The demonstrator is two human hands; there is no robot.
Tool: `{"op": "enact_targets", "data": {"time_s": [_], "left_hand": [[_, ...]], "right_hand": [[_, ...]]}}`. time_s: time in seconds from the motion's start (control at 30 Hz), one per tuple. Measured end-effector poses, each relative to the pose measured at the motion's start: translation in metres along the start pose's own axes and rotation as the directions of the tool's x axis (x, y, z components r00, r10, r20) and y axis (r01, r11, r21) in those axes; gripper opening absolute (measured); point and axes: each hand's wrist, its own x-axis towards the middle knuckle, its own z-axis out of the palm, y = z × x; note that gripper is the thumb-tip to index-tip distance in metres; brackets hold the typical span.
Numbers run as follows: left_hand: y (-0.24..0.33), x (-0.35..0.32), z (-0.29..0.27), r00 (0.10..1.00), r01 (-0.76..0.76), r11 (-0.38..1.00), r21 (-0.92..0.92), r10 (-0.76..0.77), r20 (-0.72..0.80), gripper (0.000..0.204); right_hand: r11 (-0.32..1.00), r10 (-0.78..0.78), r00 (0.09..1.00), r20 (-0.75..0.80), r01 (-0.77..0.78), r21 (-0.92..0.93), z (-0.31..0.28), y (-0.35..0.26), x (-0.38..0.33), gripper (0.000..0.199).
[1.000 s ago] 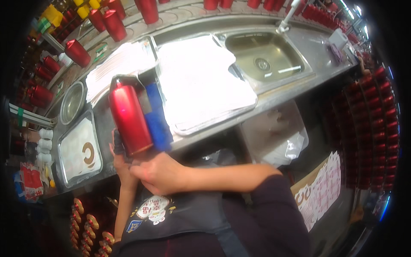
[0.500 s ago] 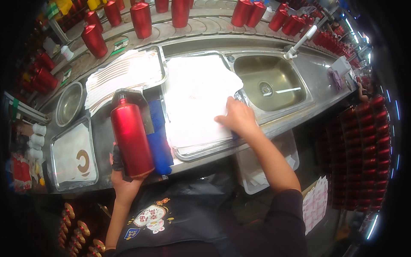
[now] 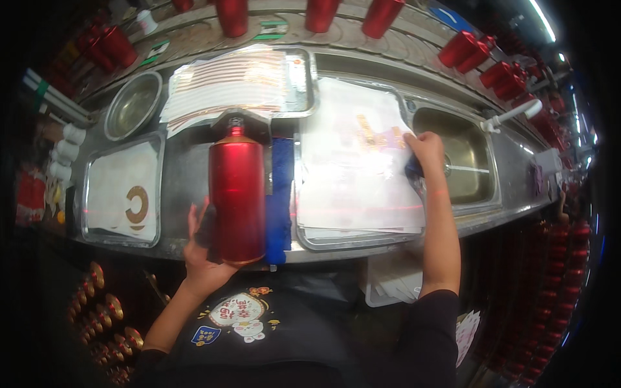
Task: The person picks up red cylindrical bottles, wipes them with a blue cloth, and applies gold circular labels to the necks. They then apply a red rectangular label to the body of each bottle, smooth it out, and place the finished bottle on a tray.
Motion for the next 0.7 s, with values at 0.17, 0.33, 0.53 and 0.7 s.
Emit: {"op": "enact_targets", "data": {"time_s": [0.17,0.33,0.53,0.7], "left_hand": [[0.002,0.001,-0.002,1.0,-0.021,0.997,0.079,0.02,0.016,0.094],[0.0,0.002,0.003,0.999,-0.044,0.997,0.058,0.044,-0.009,0.099],[-0.01,0.003,-0.018,0.99,-0.073,0.996,-0.042,0.078,0.118,0.106],[-0.001,0.02,-0.042,0.947,0.162,0.696,-0.699,-0.308,-0.087,0.076]], "right_hand": [[0.985,-0.164,0.937,-0.307,0.17,-0.006,-0.004,-0.023,-0.016,0.025],[0.818,-0.56,0.762,-0.325,0.571,-0.07,-0.035,-0.093,-0.073,0.011],[0.717,-0.656,0.745,-0.123,0.666,0.205,-0.107,-0.187,-0.152,0.006],[0.579,-0.744,0.664,0.076,0.583,0.57,-0.158,-0.223,-0.191,0.007]]}}
